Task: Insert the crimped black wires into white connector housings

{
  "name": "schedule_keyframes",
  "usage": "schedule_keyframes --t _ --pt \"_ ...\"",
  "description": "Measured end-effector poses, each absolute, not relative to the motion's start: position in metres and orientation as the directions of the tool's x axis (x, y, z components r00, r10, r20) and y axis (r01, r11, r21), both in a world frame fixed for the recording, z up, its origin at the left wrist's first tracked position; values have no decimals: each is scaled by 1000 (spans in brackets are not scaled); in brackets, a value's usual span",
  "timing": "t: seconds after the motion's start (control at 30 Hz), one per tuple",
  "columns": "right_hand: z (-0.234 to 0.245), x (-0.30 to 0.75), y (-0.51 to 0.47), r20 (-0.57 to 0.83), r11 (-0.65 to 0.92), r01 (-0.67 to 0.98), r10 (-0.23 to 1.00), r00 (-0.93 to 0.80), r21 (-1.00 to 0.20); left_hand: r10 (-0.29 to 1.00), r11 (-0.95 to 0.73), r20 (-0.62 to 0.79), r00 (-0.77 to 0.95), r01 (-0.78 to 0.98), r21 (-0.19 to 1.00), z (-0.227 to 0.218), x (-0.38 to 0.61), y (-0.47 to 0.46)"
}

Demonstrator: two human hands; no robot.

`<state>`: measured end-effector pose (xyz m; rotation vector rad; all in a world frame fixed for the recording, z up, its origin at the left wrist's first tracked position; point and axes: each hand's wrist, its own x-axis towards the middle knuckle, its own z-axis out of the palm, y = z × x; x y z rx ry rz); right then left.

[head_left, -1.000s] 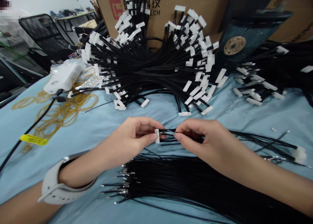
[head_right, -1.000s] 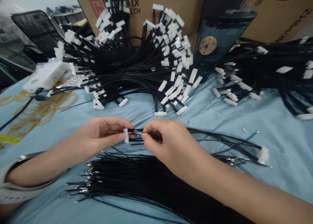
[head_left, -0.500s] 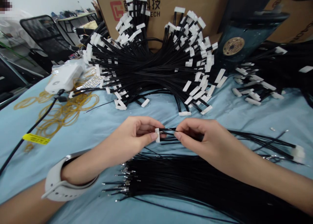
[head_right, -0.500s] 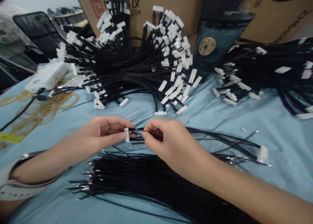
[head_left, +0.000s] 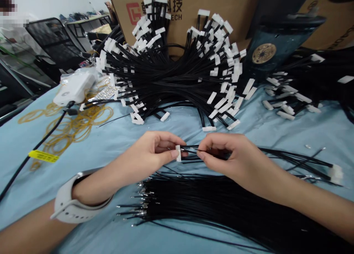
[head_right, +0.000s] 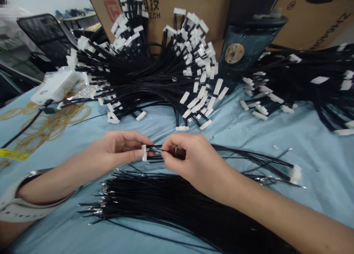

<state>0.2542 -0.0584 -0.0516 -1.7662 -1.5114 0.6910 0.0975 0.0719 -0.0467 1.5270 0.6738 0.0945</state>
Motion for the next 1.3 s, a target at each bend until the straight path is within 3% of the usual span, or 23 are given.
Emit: schedule_keyframes --t 0.4,0.8,1.03,1.3 --pt "-51 259 -55 198 109 744 980 32 -660 417 58 -338 844 347 936 -46 96 73" --pt "-54 247 -57 168 12 746 977 135 -665 449 -24 -306 839 354 935 -43 100 67" --pt "-54 244 -58 15 -121 643 979 202 -756 520 -169 -233 822 367 915 -43 97 60" --pt "-59 239 -55 46 -122 683 974 222 -720 511 -288 -158 845 342 894 -45 96 56"
